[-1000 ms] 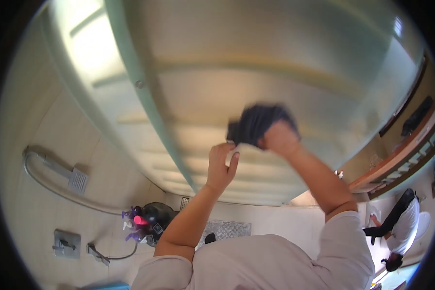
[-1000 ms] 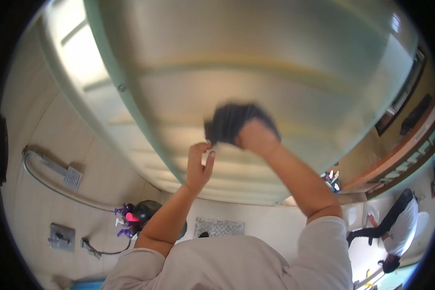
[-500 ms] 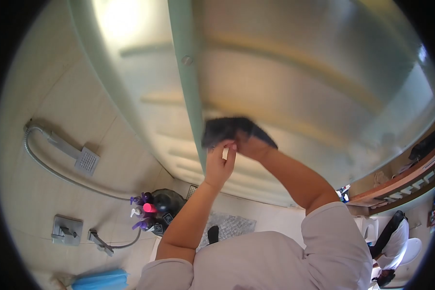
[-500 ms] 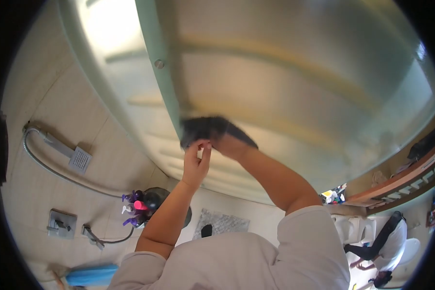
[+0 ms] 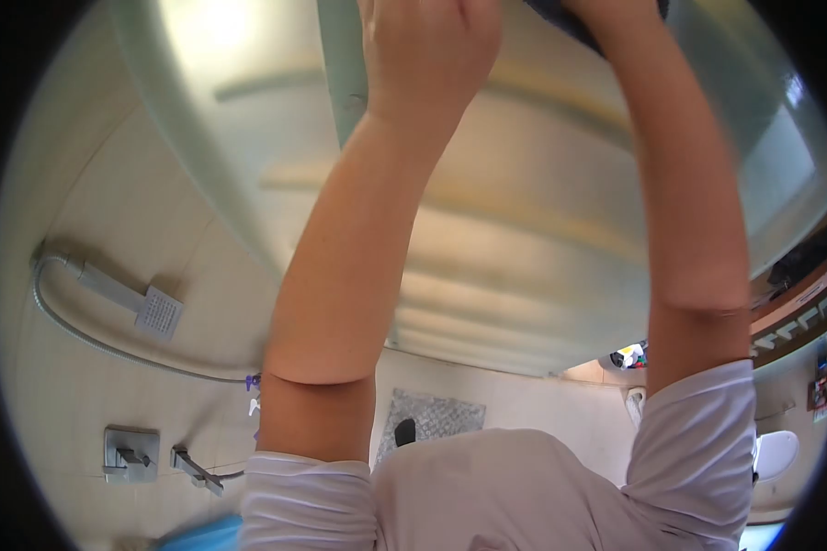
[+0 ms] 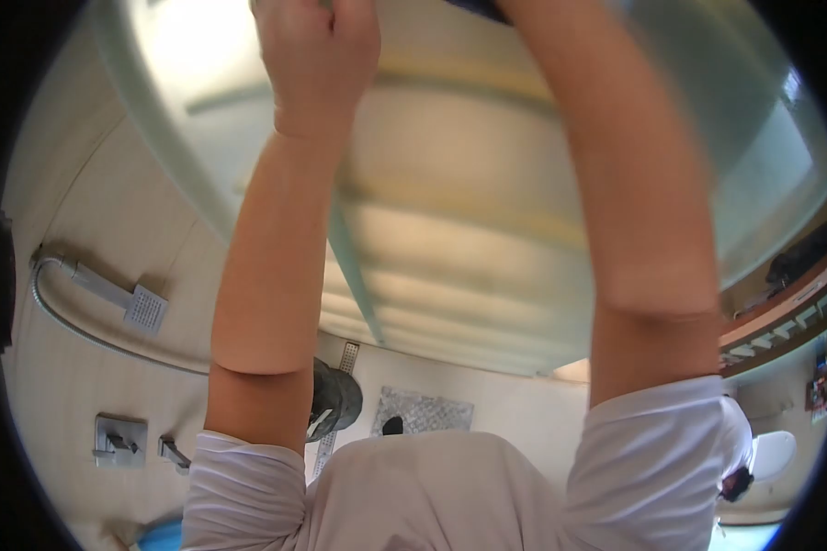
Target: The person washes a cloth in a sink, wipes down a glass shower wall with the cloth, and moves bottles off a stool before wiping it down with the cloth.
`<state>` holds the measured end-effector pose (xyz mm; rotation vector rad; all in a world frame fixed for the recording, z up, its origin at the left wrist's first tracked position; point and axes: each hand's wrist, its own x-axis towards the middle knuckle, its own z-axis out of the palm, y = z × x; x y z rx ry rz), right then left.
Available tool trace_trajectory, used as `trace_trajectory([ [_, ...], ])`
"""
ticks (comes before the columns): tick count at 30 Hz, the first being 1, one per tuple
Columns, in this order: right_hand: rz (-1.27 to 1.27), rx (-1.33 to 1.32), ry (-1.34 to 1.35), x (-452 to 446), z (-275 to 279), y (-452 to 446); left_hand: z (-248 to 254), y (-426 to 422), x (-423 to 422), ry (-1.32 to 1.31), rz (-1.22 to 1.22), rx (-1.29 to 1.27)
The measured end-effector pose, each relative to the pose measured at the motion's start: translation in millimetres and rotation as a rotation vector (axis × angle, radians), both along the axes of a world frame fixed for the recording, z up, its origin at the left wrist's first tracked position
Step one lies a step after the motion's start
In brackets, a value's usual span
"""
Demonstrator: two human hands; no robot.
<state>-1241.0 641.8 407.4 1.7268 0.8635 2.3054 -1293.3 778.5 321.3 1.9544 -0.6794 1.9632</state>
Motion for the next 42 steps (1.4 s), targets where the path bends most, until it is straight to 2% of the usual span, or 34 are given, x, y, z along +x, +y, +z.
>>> trace_trajectory([
  [3,-0.013,-0.227,1.078,-20.1,-61.2,-6.4,-12.7,-25.8,-7.1,0.054,-0.038,0.065],
  [4,-0.008,-0.288,0.837,-2.1,-109.3,-8.9,-46.8,-45.3,2.9,0.044,-0.003,-0.054],
  [5,0.023,-0.361,0.797,4.2,-165.0,-11.7,-83.0,-52.0,12.9,0.027,-0.022,-0.131],
  [6,0.08,-0.416,0.881,6.4,-217.4,-15.7,-138.9,-55.8,9.0,0.3,-0.025,-0.206],
  [7,0.214,-0.439,1.093,7.0,-272.0,-24.5,-204.6,-65.0,9.1,0.237,0.081,-0.194],
  [8,0.455,-0.373,1.465,7.1,-326.0,-37.1,-264.8,-75.0,-0.5,0.405,0.131,-0.174],
  [9,0.614,-0.27,1.794,-0.7,-369.2,-50.3,-313.5,-82.1,-17.1,0.601,0.066,-0.186],
  [11,0.041,-0.734,1.866,-32.3,-384.3,-73.6,-379.2,-90.9,-38.6,0.916,-0.072,-0.239],
  [13,-0.008,-0.775,1.015,-19.1,-409.7,-91.6,-357.3,-81.2,-30.7,1.181,-0.075,-0.413],
  [14,-0.01,-0.785,0.961,-5.4,-412.3,-98.0,-338.8,-78.3,-23.7,1.215,0.025,-0.385],
  [15,-0.013,-0.793,0.907,-3.4,-385.8,-94.3,-308.3,-76.8,-20.1,1.257,0.123,-0.358],
  [16,-0.016,-0.798,0.853,-1.7,-358.2,-90.2,-279.9,-74.8,-16.6,1.005,0.187,-0.3],
  [17,0.1,-0.736,1.378,-8.5,-298.0,-75.2,-244.1,-70.4,-9.2,0.75,0.246,-0.237],
  [18,0.181,-0.575,0.747,4.7,-265.2,-73.5,-187.7,-57.6,11.6,0.066,0.322,-0.086],
  [19,-0.132,-0.592,0.935,-4.1,-192.4,-63.9,-138.5,-61.0,11.4,0.081,0.476,-0.092],
  [20,0.013,-0.353,0.767,-5.0,-141.2,-62.3,-73.2,-62.1,-3.4,0.317,0.331,-0.127],
  [21,0.184,-0.122,0.605,-6.0,-90.2,-60.7,-31.8,-60.9,-2.3,0.272,0.417,-0.09],
  [22,0.081,-0.028,0.418,-2.6,-47.8,-63.2,10.7,-66.1,5.2,0.06,0.378,-0.134],
  [23,-0.02,0.066,0.228,0.3,-23.8,-65.4,26.3,-68.0,18.0,-0.061,0.385,-0.139],
  [24,-0.05,0.068,0.17,3.2,-20.8,-65.9,41.8,-69.9,30.8,-0.182,0.394,-0.145],
  [26,-0.113,0.073,0.06,7.4,-19.5,-65.7,37.9,-70.4,53.6,-0.234,0.503,-0.083],
  [27,-0.145,0.084,0.058,1.2,-33.6,-65.1,22.9,-70.9,54.7,-0.171,0.503,-0.06],
  [29,-0.171,0.008,0.272,-7.2,-88.1,-70.7,-33.9,-72.3,42.4,-0.04,0.498,-0.007],
  [31,-0.027,-0.101,0.458,-2.6,-163.9,-85.3,-120.9,-79.3,32.1,0.11,0.445,-0.075],
  [32,-0.136,-0.161,0.661,-12.6,-197.8,-89.8,-177.3,-81.1,24.6,0.27,0.423,-0.053],
  [33,-0.072,-0.232,0.736,-8.8,-254.5,-109.9,-245.6,-83.0,17.1,0.494,0.418,-0.024],
  [34,0.019,-0.336,1.073,-8.6,-298.0,-121.8,-305.1,-86.7,4.3,0.692,0.381,0.026],
  [35,0.038,-0.319,1.209,-12.6,-361.4,-135.0,-357.4,-90.8,0.0,0.648,0.331,0.093],
  [36,0.053,-0.293,1.342,-17.2,-423.4,-147.5,-395.7,-98.4,-15.4,0.739,0.269,0.01],
  [37,-0.117,-0.396,1.199,-28.2,-440.9,-152.4,-414.0,-104.7,-23.6,0.824,0.21,-0.075],
  [39,0.03,-0.366,1.275,-51.0,-384.2,-132.3,-390.4,-110.3,-25.9,0.826,0.172,-0.19],
  [40,0.127,-0.33,1.155,-49.1,-372.2,-129.0,-368.5,-111.1,-33.0,0.835,0.154,-0.241],
  [41,0.218,-0.287,1.037,-40.3,-358.7,-125.1,-317.3,-106.7,-26.8,0.744,0.222,-0.244],
  [42,0.304,-0.242,1.095,-30.5,-334.0,-121.8,-271.0,-101.2,-15.5,0.653,0.207,-0.275],
])
